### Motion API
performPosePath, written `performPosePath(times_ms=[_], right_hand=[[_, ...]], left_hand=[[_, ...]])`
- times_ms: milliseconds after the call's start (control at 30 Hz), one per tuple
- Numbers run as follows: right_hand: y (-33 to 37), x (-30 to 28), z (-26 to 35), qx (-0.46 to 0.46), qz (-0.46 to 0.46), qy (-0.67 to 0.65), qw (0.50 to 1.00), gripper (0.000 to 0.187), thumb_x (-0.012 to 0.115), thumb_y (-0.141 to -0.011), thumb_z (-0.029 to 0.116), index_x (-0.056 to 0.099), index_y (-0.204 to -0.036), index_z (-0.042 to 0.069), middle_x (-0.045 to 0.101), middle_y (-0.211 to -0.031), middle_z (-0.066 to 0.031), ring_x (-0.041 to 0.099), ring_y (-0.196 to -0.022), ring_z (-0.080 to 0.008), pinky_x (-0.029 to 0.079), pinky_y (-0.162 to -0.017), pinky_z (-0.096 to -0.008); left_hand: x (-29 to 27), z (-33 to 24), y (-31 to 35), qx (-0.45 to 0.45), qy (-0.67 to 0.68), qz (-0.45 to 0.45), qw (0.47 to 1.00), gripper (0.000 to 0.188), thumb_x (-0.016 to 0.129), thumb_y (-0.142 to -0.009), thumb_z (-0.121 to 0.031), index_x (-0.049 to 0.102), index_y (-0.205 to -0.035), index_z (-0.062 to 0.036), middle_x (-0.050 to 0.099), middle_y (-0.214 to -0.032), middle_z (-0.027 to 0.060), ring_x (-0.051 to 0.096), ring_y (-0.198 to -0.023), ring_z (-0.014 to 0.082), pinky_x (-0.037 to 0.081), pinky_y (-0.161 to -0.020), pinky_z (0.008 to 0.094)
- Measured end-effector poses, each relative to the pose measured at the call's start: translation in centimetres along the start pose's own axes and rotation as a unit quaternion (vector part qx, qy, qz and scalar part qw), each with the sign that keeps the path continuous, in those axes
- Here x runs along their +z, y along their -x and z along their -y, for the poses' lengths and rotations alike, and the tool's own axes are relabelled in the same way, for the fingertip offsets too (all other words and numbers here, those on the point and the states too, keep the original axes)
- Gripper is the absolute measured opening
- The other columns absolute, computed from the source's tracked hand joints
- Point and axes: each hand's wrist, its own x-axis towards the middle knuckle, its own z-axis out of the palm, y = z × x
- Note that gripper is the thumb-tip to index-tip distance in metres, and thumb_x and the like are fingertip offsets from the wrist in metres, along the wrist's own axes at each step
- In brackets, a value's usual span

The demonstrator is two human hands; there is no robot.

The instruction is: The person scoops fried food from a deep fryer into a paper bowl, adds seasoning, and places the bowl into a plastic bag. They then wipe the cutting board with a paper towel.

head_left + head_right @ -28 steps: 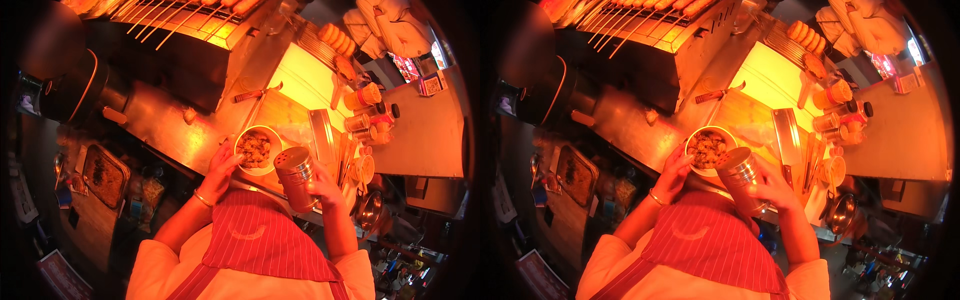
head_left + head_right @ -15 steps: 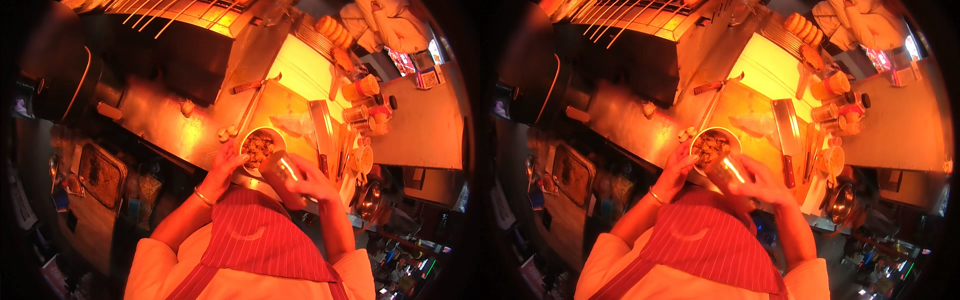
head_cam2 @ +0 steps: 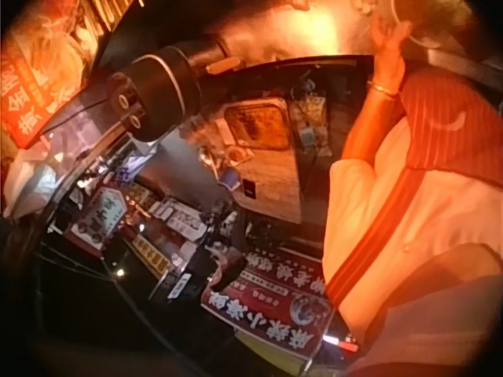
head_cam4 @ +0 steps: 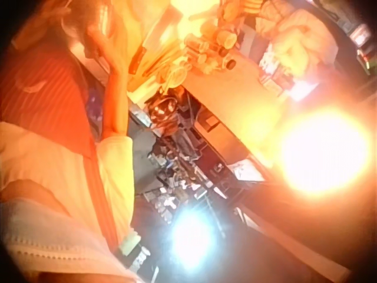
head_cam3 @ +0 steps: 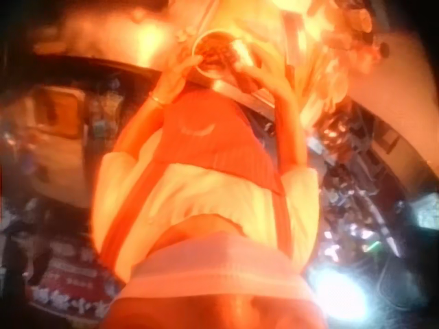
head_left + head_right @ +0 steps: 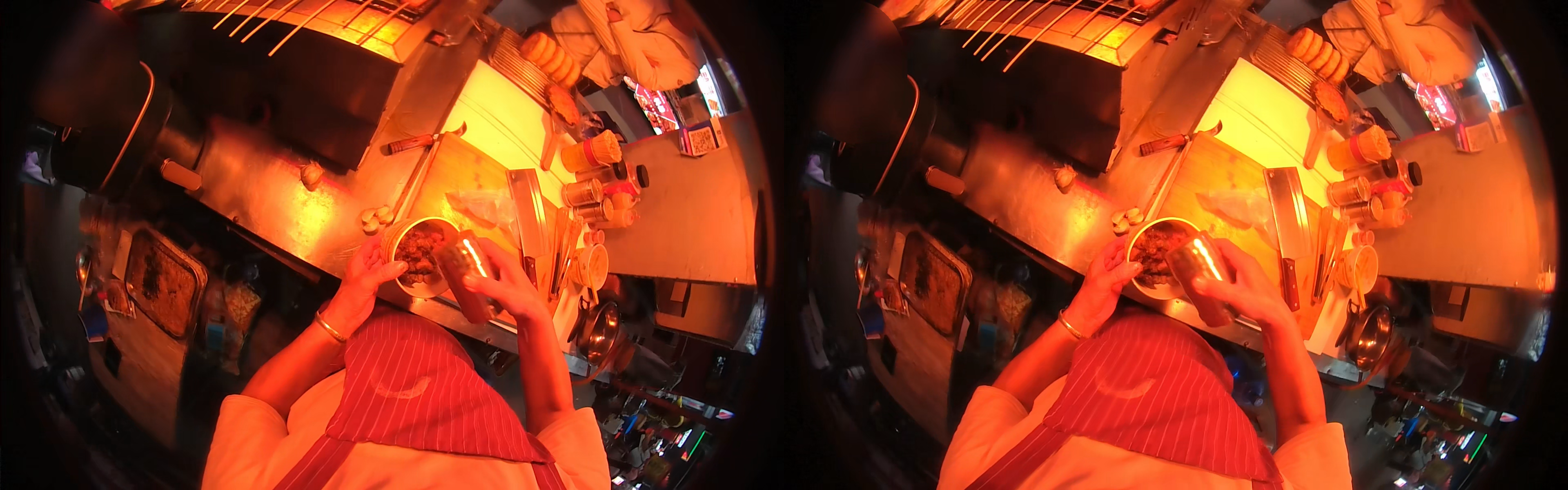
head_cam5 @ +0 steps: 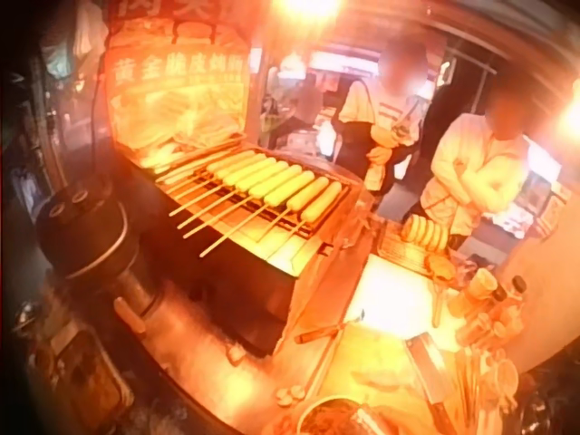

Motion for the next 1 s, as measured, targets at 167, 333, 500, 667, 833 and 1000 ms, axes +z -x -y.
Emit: performPosePath(times_ms=[167,333,500,667,833,1000], right_hand=[[0.7,-0.9,-0.8,0.098,-0.029,0.113,0.988,0.067,0.077,-0.072,0.034,0.051,-0.124,0.002,0.058,-0.106,-0.0065,0.055,-0.098,-0.0155,0.044,-0.087,-0.0306],[1.5,-1.0,-1.5,0.088,-0.038,0.138,0.986,0.063,0.078,-0.070,0.034,0.053,-0.119,0.003,0.060,-0.100,-0.0068,0.055,-0.092,-0.0154,0.045,-0.082,-0.0312],[1.5,-0.5,-0.8,0.059,0.018,0.079,0.995,0.064,0.077,-0.069,0.035,0.054,-0.118,0.002,0.061,-0.103,-0.0114,0.058,-0.095,-0.0208,0.045,-0.084,-0.0340],[0.8,-0.4,-0.9,0.035,0.025,0.134,0.990,0.067,0.077,-0.068,0.038,0.054,-0.120,0.003,0.062,-0.102,-0.0121,0.060,-0.092,-0.0220,0.047,-0.081,-0.0350],[-0.2,-0.4,-0.1,0.002,0.043,0.113,0.993,0.067,0.077,-0.068,0.038,0.053,-0.120,0.003,0.064,-0.095,-0.0116,0.061,-0.086,-0.0203,0.048,-0.076,-0.0333],[-1.2,-0.4,-0.3,-0.029,0.016,0.102,0.994,0.066,0.078,-0.068,0.035,0.053,-0.119,0.002,0.063,-0.100,-0.0120,0.060,-0.090,-0.0175,0.048,-0.078,-0.0327]], left_hand=[[-0.4,-0.1,-0.2,0.010,0.000,0.003,1.000,0.054,0.062,-0.083,-0.006,0.041,-0.133,0.0007,0.053,-0.127,0.0094,0.051,-0.117,0.0171,0.040,-0.101,0.0302],[-0.4,-0.2,-0.8,0.024,0.006,0.000,1.000,0.056,0.064,-0.083,-0.009,0.042,-0.133,0.0009,0.051,-0.128,0.0097,0.049,-0.119,0.0179,0.039,-0.102,0.0313],[-0.4,0.0,-1.6,0.010,0.021,-0.007,1.000,0.056,0.067,-0.082,-0.011,0.043,-0.131,0.0019,0.053,-0.127,0.0096,0.049,-0.118,0.0180,0.038,-0.103,0.0323],[0.5,-0.3,-1.7,-0.003,0.027,0.013,1.000,0.053,0.066,-0.082,-0.011,0.045,-0.129,0.0026,0.056,-0.123,0.0101,0.053,-0.114,0.0183,0.041,-0.100,0.0320],[0.8,0.0,-2.1,-0.006,0.024,0.016,1.000,0.054,0.068,-0.081,-0.011,0.045,-0.128,0.0023,0.056,-0.122,0.0105,0.054,-0.112,0.0184,0.042,-0.098,0.0317],[0.8,0.0,-2.6,-0.018,0.025,0.012,0.999,0.056,0.070,-0.080,-0.011,0.045,-0.129,0.0008,0.056,-0.121,0.0095,0.054,-0.112,0.0180,0.042,-0.098,0.0315]])
